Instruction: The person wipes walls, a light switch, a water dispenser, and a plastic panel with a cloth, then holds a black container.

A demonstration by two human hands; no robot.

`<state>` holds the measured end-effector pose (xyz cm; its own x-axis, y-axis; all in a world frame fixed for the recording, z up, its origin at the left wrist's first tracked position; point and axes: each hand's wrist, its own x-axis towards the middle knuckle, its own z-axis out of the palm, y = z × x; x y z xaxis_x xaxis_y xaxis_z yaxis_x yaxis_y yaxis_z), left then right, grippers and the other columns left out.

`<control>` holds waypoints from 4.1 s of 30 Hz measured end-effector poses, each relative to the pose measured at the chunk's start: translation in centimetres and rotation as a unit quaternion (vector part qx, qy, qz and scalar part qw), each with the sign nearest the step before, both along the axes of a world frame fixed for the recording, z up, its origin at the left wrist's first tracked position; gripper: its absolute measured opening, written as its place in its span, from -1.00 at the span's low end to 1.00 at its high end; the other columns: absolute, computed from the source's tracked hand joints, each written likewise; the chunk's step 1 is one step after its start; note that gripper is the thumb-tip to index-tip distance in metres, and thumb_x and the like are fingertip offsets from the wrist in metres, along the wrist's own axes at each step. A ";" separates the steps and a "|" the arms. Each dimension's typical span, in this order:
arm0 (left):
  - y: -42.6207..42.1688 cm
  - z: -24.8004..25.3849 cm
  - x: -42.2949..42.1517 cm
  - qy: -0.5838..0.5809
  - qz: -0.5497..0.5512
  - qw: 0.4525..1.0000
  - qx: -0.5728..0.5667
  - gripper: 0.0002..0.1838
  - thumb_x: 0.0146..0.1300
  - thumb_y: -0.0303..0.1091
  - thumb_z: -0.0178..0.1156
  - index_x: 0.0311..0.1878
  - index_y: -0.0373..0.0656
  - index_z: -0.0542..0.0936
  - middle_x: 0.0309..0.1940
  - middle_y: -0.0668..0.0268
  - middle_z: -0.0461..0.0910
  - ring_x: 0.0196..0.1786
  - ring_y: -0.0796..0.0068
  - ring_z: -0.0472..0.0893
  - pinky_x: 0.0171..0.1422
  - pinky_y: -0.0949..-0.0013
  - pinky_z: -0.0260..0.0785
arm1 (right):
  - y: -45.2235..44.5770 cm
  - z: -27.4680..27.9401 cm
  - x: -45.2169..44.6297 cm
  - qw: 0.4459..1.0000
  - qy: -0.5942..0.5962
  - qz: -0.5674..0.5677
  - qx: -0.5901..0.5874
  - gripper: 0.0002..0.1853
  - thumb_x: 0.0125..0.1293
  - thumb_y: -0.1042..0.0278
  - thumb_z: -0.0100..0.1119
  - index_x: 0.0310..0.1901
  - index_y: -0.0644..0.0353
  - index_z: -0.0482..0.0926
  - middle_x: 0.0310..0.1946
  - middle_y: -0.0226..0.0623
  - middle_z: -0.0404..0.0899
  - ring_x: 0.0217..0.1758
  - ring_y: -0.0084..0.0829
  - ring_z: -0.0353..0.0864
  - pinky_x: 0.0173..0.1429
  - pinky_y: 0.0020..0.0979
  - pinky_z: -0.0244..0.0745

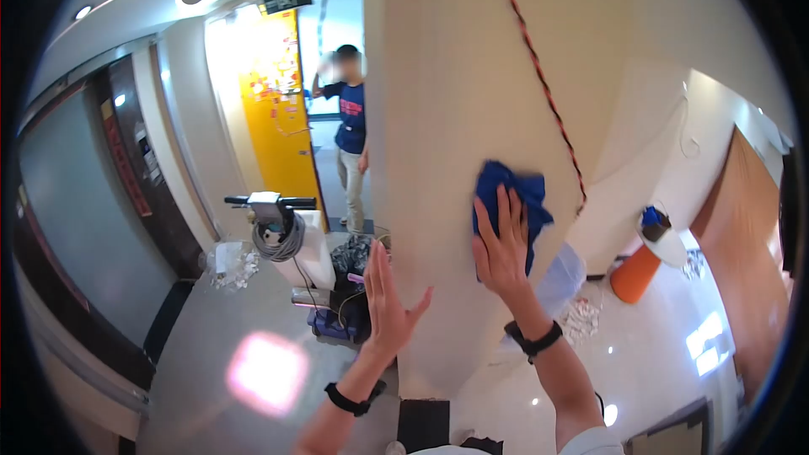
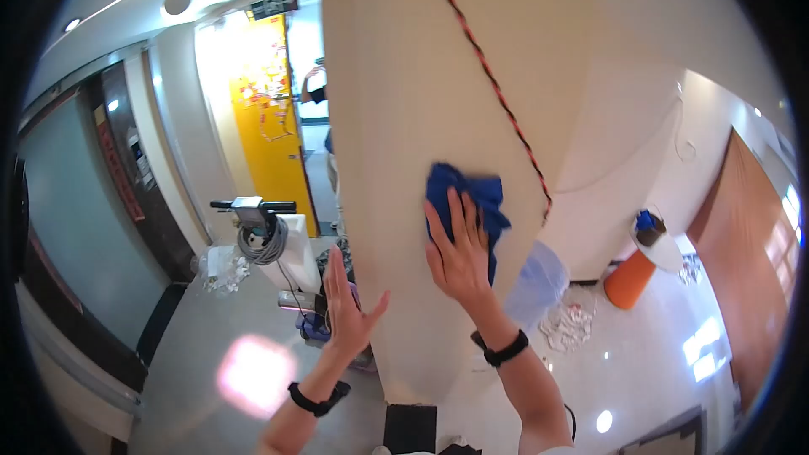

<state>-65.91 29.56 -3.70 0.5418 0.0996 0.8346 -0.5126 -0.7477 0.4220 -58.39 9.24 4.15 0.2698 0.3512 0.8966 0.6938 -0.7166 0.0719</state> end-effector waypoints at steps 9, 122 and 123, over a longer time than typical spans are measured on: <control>-2.9 1.7 4.9 -0.040 0.035 0.985 0.165 0.03 0.37 0.09 0.18 0.60 -0.36 -0.12 0.60 -0.27 -0.21 0.64 -0.32 -0.21 0.62 -0.28 -0.34 | -4.6 1.8 0.5 0.995 -0.032 -0.093 0.012 -0.40 0.28 0.43 0.15 0.39 0.04 0.43 0.48 0.15 0.19 0.45 0.23 0.27 0.41 0.14 0.23; -2.2 -2.1 9.0 -0.181 0.131 0.960 0.166 -0.11 0.52 0.23 -0.54 0.57 -0.42 0.01 0.60 -0.20 -0.10 0.63 -0.32 -0.12 0.64 -0.25 -0.39 | -1.8 3.5 -0.1 0.997 -0.028 -0.012 -0.068 -0.33 0.30 0.28 0.07 0.49 -0.16 0.33 0.55 -0.31 0.22 -0.14 -0.47 0.61 0.06 -0.43 0.38; -2.3 -2.1 9.0 -0.182 0.133 0.960 0.166 -0.10 0.52 0.23 -0.53 0.57 -0.44 0.02 0.60 -0.19 -0.09 0.63 -0.31 -0.13 0.64 -0.24 -0.39 | -2.9 4.0 -0.3 0.996 0.072 -0.021 -0.042 -0.36 0.30 0.24 0.15 0.45 -0.15 0.39 0.54 -0.26 0.23 0.05 -0.39 0.61 0.11 -0.33 0.38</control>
